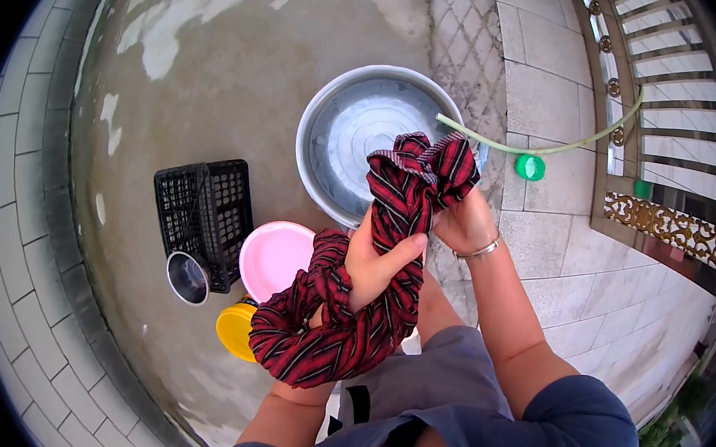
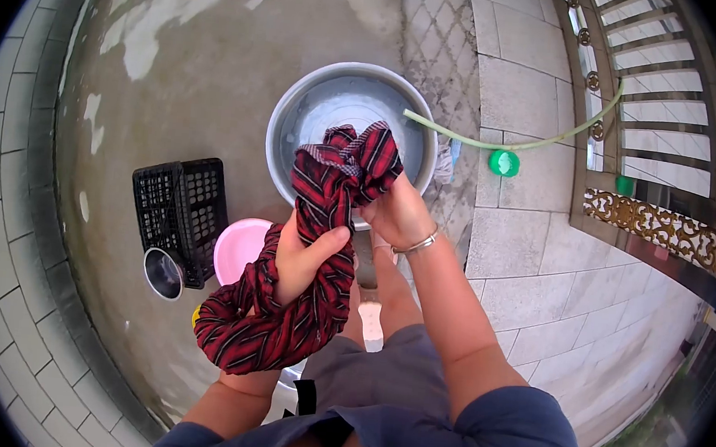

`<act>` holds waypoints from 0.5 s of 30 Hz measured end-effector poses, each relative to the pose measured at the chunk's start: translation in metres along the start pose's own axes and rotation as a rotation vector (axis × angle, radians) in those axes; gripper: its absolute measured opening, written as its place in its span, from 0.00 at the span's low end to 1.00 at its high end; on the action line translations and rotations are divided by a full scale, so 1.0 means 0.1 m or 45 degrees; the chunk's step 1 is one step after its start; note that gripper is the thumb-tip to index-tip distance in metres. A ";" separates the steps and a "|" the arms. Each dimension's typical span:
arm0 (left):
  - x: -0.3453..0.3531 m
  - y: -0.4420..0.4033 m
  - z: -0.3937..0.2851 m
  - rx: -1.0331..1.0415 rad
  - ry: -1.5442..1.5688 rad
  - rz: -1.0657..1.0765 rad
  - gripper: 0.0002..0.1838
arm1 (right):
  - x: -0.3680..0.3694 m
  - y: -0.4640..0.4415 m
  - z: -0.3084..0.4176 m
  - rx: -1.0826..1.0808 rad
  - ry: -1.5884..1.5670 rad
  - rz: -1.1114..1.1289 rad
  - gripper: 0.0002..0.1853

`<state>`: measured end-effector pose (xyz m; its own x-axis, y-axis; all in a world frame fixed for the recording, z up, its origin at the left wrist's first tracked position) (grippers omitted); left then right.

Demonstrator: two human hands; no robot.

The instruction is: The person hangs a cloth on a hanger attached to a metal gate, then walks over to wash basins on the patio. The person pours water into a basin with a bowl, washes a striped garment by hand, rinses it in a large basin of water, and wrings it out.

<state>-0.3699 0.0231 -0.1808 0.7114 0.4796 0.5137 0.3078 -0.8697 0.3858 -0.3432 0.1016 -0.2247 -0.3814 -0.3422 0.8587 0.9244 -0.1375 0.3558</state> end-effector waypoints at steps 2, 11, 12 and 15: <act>-0.04 0.00 0.02 0.060 -0.080 -0.027 0.20 | 0.03 0.09 0.13 -0.103 0.178 -0.249 0.24; -0.02 0.00 0.09 0.203 0.282 -0.060 0.26 | 0.38 0.29 0.38 -0.339 1.044 -0.302 0.25; 0.08 0.00 0.03 0.138 0.454 0.010 0.24 | 0.36 0.26 0.34 -0.116 1.196 -0.212 0.26; 0.20 0.09 0.04 0.012 0.498 0.148 0.21 | 0.11 0.11 0.19 -0.148 0.966 0.162 0.34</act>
<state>-0.3500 0.0246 -0.1702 0.4483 0.3842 0.8071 0.2461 -0.9211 0.3018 -0.3373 0.1141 -0.2047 -0.2039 -0.8987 0.3884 0.9714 -0.1364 0.1944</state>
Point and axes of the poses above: each hand's wrist, its own y-axis away from the middle knuckle, its own x-axis out of the palm, z = x × y, the point moved 10 cm from there along -y, towards the middle knuckle, and after that the axes turned 12 degrees about z, right-handed, at the moved point
